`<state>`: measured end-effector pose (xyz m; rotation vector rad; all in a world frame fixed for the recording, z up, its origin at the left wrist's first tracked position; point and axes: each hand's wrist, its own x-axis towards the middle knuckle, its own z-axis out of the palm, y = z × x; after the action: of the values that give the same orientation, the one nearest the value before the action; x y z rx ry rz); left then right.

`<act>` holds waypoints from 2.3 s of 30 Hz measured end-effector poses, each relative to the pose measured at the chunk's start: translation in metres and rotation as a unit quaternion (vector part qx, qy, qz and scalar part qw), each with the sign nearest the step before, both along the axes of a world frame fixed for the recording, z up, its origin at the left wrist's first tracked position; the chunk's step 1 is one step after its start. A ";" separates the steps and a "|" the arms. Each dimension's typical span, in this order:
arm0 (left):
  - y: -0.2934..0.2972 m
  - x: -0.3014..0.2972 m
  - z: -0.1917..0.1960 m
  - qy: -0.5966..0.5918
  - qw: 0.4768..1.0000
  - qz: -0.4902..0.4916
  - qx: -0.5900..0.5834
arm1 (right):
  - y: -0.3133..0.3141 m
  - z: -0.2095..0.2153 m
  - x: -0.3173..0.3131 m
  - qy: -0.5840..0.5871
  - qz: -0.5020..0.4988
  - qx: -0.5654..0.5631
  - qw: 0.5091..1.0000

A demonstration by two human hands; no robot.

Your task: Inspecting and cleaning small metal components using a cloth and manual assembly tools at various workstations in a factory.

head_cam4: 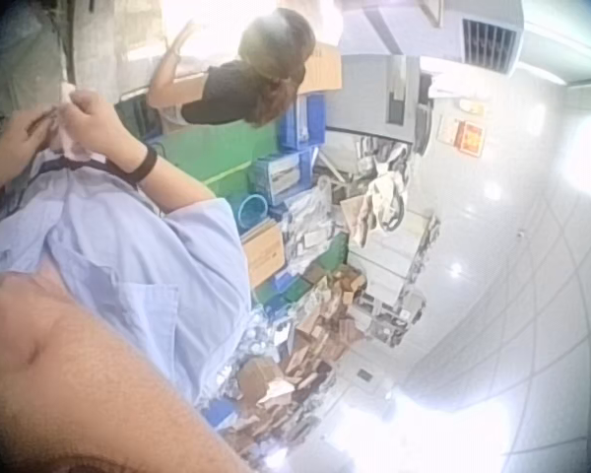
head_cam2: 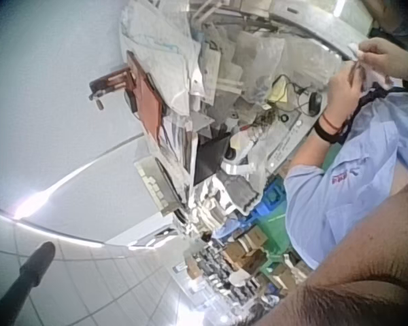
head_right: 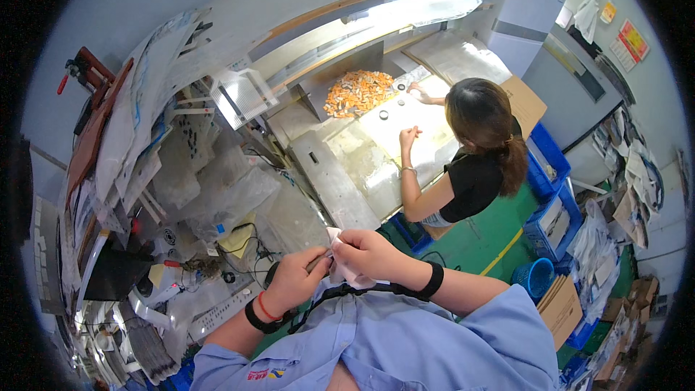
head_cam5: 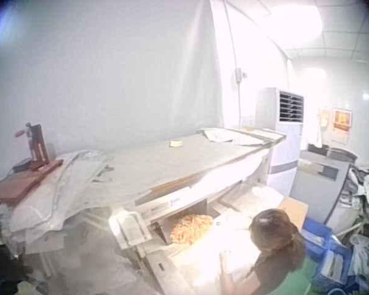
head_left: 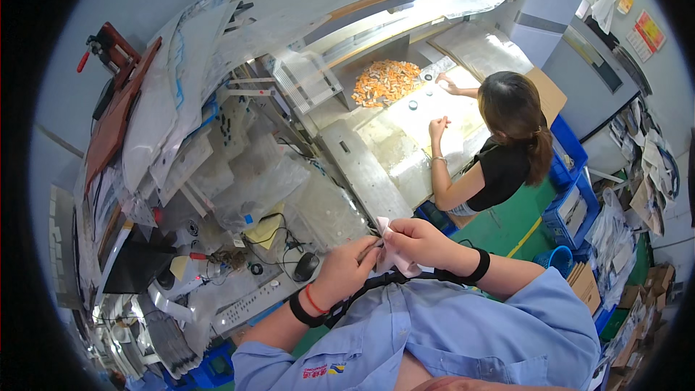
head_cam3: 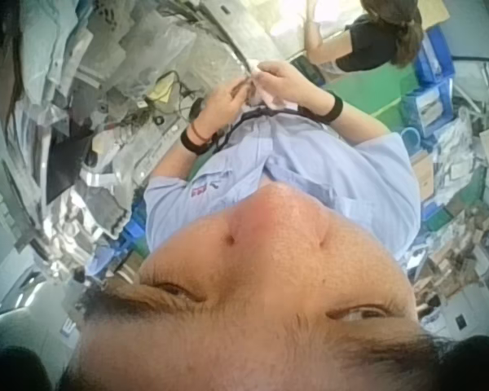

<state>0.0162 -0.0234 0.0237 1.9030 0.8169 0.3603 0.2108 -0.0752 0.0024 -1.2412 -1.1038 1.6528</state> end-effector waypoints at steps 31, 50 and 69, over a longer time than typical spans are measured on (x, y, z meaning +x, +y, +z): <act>-0.003 -0.012 -0.012 -0.036 0.999 0.025 -0.031 | -0.010 -0.008 -0.002 0.051 -0.042 0.036 0.997; -0.016 0.008 -0.022 -0.202 0.937 0.088 -0.273 | -0.010 -0.007 -0.010 0.171 -0.098 0.085 0.977; -0.019 0.009 -0.032 -0.167 0.966 0.111 -0.166 | -0.004 0.002 -0.009 -0.162 -0.112 0.262 0.945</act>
<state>0.0250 -0.0425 -0.0083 1.3962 0.8058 0.6221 0.2021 -0.0789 0.0041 -1.2424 -1.4243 0.9140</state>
